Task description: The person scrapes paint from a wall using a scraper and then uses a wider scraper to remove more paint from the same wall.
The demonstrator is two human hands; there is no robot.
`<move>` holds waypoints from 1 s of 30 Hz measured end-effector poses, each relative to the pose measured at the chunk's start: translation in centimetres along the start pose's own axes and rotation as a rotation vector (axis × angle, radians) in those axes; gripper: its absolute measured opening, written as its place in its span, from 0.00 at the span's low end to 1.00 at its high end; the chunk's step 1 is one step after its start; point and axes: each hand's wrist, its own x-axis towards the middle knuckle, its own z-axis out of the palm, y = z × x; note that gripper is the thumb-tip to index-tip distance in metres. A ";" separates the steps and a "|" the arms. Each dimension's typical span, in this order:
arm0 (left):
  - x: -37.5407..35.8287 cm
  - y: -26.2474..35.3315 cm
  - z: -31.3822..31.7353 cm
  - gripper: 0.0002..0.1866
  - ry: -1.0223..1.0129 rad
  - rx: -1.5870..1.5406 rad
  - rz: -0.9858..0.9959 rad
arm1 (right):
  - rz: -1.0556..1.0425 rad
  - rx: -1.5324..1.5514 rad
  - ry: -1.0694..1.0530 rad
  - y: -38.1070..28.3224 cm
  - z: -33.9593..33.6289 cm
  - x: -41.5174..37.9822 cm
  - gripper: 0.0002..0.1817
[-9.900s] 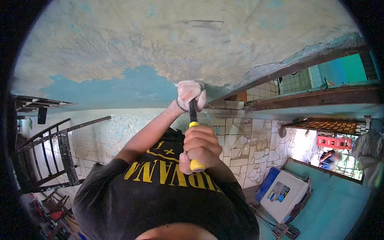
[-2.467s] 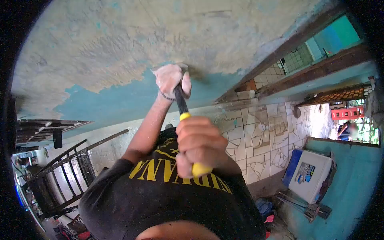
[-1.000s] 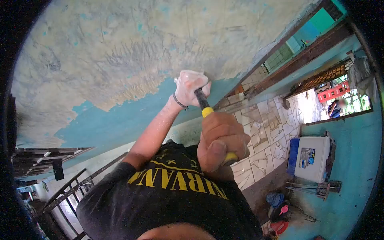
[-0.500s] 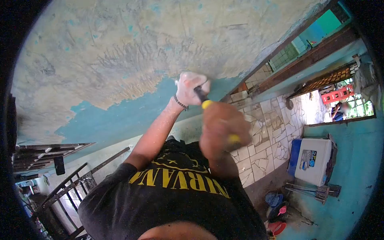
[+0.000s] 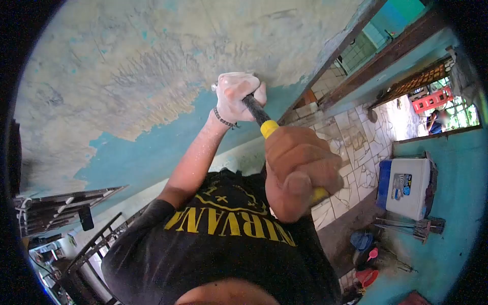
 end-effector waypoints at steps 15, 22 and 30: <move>0.0 -0.3 -0.8 0.11 -0.038 0.047 -0.084 | -0.017 0.049 -0.002 1.2 0.2 0.4 0.10; -11.0 -4.3 1.6 0.16 -0.064 -0.056 -0.283 | 0.174 -0.304 0.117 7.5 -0.9 -8.0 0.09; -0.6 -0.5 -1.3 0.10 -0.047 0.029 -0.011 | 0.061 0.059 0.056 0.7 0.2 -0.4 0.10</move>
